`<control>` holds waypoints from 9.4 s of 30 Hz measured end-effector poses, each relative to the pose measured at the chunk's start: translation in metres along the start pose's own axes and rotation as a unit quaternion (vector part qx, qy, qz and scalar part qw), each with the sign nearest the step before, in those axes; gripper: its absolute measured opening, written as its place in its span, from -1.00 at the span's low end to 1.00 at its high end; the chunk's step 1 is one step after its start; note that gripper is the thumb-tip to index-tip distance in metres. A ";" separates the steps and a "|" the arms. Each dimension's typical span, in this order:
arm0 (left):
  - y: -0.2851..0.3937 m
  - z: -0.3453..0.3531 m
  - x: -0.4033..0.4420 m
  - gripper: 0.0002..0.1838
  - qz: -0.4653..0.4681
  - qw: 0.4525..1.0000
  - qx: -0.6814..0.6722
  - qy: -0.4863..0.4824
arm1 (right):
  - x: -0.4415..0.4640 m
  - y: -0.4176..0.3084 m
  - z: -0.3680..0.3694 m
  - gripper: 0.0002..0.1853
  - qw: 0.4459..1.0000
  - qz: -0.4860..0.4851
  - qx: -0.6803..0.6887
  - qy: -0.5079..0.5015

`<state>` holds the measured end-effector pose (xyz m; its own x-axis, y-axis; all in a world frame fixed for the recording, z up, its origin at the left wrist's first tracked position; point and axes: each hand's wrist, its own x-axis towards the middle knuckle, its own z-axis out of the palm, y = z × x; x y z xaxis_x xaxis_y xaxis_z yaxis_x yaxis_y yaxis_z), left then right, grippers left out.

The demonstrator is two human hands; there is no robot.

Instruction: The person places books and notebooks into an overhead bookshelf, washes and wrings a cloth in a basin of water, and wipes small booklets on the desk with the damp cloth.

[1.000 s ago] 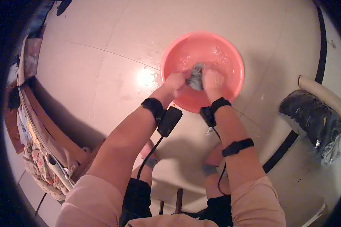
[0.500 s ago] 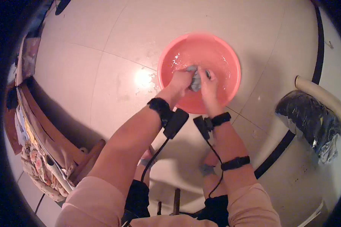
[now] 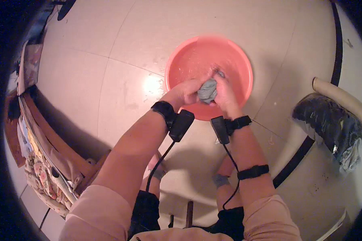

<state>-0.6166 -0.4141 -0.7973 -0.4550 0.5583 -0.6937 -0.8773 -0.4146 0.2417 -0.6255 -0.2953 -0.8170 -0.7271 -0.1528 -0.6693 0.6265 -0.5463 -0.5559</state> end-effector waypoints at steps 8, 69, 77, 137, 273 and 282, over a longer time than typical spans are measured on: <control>0.022 0.006 -0.015 -0.73 -0.103 0.946 0.302 -0.048 | -0.018 -0.031 0.015 -0.51 0.988 -0.017 -0.089 -0.123; -0.071 0.151 -0.291 -0.69 0.211 0.922 0.293 0.140 | -0.349 -0.064 0.057 -0.46 0.916 -0.170 -0.349 0.100; -0.092 0.277 -0.327 -0.73 0.234 0.920 0.315 -0.015 | -0.449 -0.154 0.062 -0.30 0.890 -0.219 -0.354 0.186; -0.735 0.440 -0.682 -0.15 0.498 0.336 0.671 -0.435 | -1.197 0.187 -0.142 -0.53 0.535 -0.347 -0.437 0.634; -0.712 0.434 -0.687 -0.85 0.634 0.065 0.504 -0.583 | -1.219 0.208 -0.136 -0.61 0.533 -0.287 -0.401 0.688; -0.708 0.478 -0.693 -0.87 0.254 0.674 0.554 -0.417 | -1.236 0.199 -0.106 -0.57 0.502 -0.630 -0.086 0.586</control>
<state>0.2470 -0.1634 -0.1632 -0.2628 0.9479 0.1800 0.0590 -0.1705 0.9836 0.4269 -0.1280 -0.1525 0.0250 0.8701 0.4923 -0.0343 0.4929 -0.8694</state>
